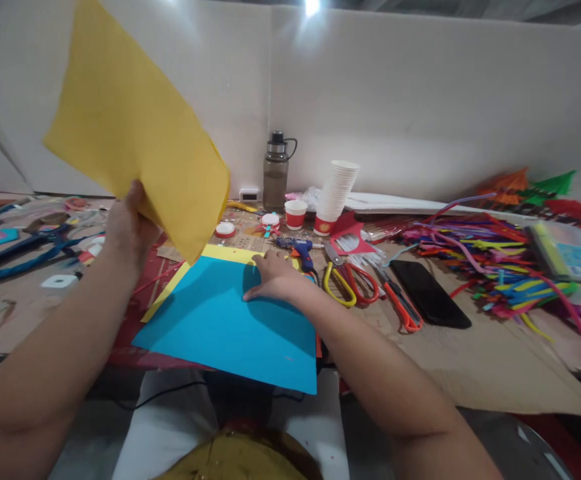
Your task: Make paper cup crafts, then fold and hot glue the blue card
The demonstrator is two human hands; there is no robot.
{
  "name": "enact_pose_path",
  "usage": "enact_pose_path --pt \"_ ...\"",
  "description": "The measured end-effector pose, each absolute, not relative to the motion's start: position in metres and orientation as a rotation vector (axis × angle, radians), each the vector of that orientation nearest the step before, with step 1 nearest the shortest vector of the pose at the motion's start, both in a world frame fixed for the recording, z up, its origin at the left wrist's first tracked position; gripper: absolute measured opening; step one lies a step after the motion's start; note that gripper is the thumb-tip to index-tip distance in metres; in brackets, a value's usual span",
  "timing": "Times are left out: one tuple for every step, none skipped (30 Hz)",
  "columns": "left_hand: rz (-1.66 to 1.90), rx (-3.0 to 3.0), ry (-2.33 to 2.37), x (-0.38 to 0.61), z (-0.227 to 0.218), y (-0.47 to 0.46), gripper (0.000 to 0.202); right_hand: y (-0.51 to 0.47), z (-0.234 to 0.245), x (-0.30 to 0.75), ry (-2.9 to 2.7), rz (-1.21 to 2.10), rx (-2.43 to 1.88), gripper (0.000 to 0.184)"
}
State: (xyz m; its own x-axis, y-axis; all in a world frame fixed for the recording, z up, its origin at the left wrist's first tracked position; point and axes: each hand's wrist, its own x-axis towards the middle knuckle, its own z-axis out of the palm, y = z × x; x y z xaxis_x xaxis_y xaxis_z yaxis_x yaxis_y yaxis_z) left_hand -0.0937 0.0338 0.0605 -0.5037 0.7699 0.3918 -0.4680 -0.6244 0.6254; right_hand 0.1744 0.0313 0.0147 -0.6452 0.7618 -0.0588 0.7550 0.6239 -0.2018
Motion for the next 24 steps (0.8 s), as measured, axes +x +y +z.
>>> enact_pose_path --pt "2.147 0.826 0.589 -0.094 0.06 0.034 0.025 0.034 0.015 0.173 -2.813 0.315 -1.347 0.093" --pt "2.144 0.802 0.596 -0.093 0.06 0.035 0.025 0.036 0.015 0.171 -2.825 0.317 -1.37 0.093" --pt "2.136 0.79 0.605 -0.093 0.06 0.036 0.025 0.039 0.015 0.17 -2.835 0.33 -1.378 0.093" --pt "2.128 0.782 0.618 -0.092 0.06 0.036 0.025 0.042 0.015 0.17 -2.841 0.354 -1.372 0.092" --pt "2.115 0.775 0.632 -0.092 0.059 0.036 0.025 0.044 0.015 0.169 -2.84 0.388 -1.358 0.091" --pt "2.106 0.766 0.643 -0.091 0.059 0.037 0.025 0.045 0.015 0.17 -2.83 0.429 -1.346 0.091" --pt "2.103 0.752 0.646 -0.091 0.059 0.037 0.026 0.046 0.015 0.17 -2.813 0.474 -1.341 0.09" --pt "2.105 0.737 0.64 -0.092 0.058 0.038 0.026 0.047 0.015 0.17 -2.789 0.51 -1.339 0.087" --pt "2.108 0.725 0.625 -0.092 0.058 0.038 0.027 0.047 0.016 0.171 -2.771 0.537 -1.332 0.079" --pt "2.114 0.72 0.608 -0.093 0.058 0.039 0.027 0.047 0.018 0.172 -2.765 0.56 -1.318 0.067" --pt "2.121 0.721 0.594 -0.093 0.058 0.039 0.027 0.047 0.021 0.173 -2.767 0.589 -1.302 0.052" --pt "2.13 0.726 0.586 -0.094 0.058 0.039 0.026 0.047 0.024 0.175 -2.759 0.632 -1.279 0.037" --pt "2.132 0.732 0.583 -0.095 0.058 0.039 0.025 0.048 0.027 0.178 -2.739 0.684 -1.255 0.026" --pt "2.137 0.737 0.584 -0.095 0.058 0.039 0.024 0.05 0.031 0.182 -2.71 0.734 -1.235 0.02" --pt "2.14 0.739 0.587 -0.096 0.059 0.039 0.023 0.052 0.035 0.186 -2.659 0.78 -1.214 0.018" --pt "2.141 0.739 0.589 -0.097 0.059 0.039 0.022 0.054 0.039 0.191 -2.588 0.808 -1.194 0.017" --pt "2.14 0.738 0.588 -0.097 0.059 0.038 0.022 0.057 0.042 0.197 -2.52 0.821 -1.18 0.019" --pt "2.14 0.735 0.584 -0.098 0.059 0.038 0.022 0.06 0.045 0.203 -2.391 0.855 -1.16 0.021" --pt "2.142 0.728 0.575 -0.098 0.059 0.039 0.022 0.063 0.048 0.21 -2.228 0.903 -1.174 0.024" --pt "2.144 0.721 0.564 -0.099 0.058 0.039 0.022 0.066 0.05 0.216 -2.057 0.942 -1.21 0.027" --pt "2.144 0.714 0.555 -0.099 0.058 0.039 0.023 0.069 0.052 0.222 -1.897 0.941 -1.223 0.029" --pt "2.146 0.709 0.553 -0.099 0.057 0.04 0.023 0.071 0.054 0.228 -1.75 0.911 -1.225 0.031" --pt "2.145 0.703 0.565 -0.099 0.056 0.041 0.024 0.074 0.056 0.233 -1.615 0.87 -1.211 0.032" --pt "2.145 0.695 0.591 -0.099 0.056 0.041 0.025 0.076 0.058 0.238 -1.495 0.825 -1.18 0.032"
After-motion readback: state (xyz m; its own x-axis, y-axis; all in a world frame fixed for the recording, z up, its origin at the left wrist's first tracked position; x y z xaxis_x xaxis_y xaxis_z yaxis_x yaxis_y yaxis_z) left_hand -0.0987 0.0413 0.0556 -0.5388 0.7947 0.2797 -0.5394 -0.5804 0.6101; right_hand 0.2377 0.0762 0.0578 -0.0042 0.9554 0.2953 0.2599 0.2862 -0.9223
